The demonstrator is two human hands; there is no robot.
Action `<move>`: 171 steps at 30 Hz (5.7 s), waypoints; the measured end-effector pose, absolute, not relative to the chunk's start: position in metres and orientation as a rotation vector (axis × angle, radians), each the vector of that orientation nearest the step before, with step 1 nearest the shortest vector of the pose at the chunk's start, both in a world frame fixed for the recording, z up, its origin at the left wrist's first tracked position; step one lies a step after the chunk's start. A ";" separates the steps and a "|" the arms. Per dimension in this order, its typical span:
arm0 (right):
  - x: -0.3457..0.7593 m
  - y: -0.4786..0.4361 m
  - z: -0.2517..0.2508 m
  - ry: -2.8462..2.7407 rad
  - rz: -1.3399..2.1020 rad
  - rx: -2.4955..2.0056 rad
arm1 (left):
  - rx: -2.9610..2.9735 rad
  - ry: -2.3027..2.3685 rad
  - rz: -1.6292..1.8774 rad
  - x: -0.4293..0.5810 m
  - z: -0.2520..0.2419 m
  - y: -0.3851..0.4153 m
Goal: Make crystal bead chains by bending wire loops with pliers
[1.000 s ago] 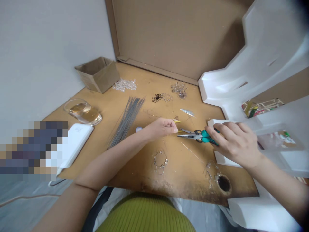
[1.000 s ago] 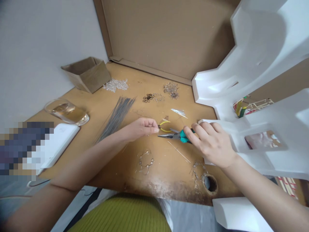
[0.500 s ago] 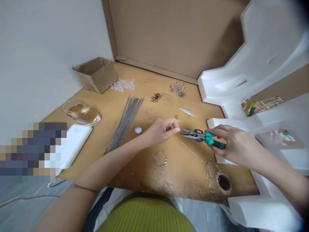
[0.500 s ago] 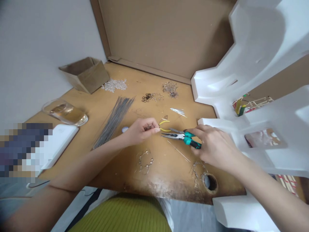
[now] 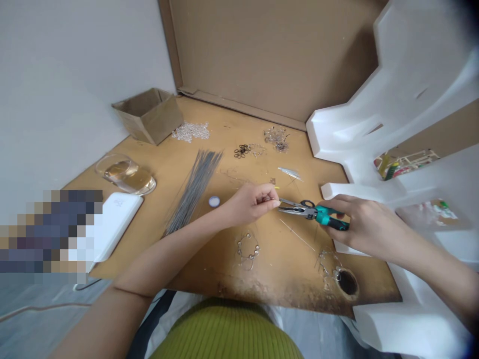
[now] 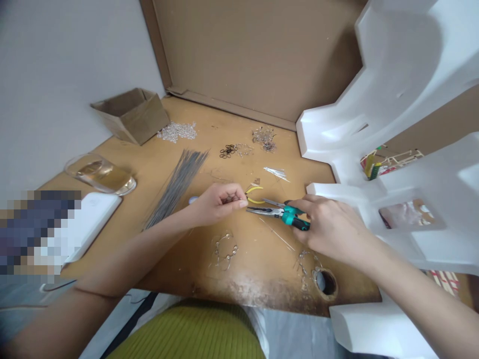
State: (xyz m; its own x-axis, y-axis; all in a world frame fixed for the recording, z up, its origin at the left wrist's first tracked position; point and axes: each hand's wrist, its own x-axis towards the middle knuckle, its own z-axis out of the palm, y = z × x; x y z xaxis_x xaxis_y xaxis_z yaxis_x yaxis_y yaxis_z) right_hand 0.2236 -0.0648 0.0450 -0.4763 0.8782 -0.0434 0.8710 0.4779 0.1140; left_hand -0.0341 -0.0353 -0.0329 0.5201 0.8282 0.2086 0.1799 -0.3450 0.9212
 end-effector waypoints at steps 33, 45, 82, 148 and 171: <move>0.218 -0.091 -0.043 2.528 0.185 1.605 | 1.379 0.612 0.862 -0.040 -0.043 -0.019; 0.210 -0.099 -0.096 2.669 0.089 1.690 | 1.464 0.777 0.599 -0.034 -0.037 -0.024; 0.162 -0.068 -0.040 2.304 -2.190 2.135 | 2.048 1.175 0.357 -0.052 -0.081 -0.059; 0.189 -0.031 -0.004 2.638 -1.929 2.116 | 1.800 0.863 0.793 -0.003 -0.031 -0.009; 0.170 -0.030 -0.019 2.650 -1.563 2.296 | 1.944 1.068 0.952 -0.007 -0.032 -0.006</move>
State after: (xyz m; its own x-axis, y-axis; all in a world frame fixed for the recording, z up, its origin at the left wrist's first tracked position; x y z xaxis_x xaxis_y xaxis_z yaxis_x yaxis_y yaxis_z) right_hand 0.1702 -0.0296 -0.0186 -0.1347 0.9908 0.0132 0.4678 0.0753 -0.8806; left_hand -0.0066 -0.0060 -0.0317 0.3864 0.8848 0.2605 0.3602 -0.4048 0.8405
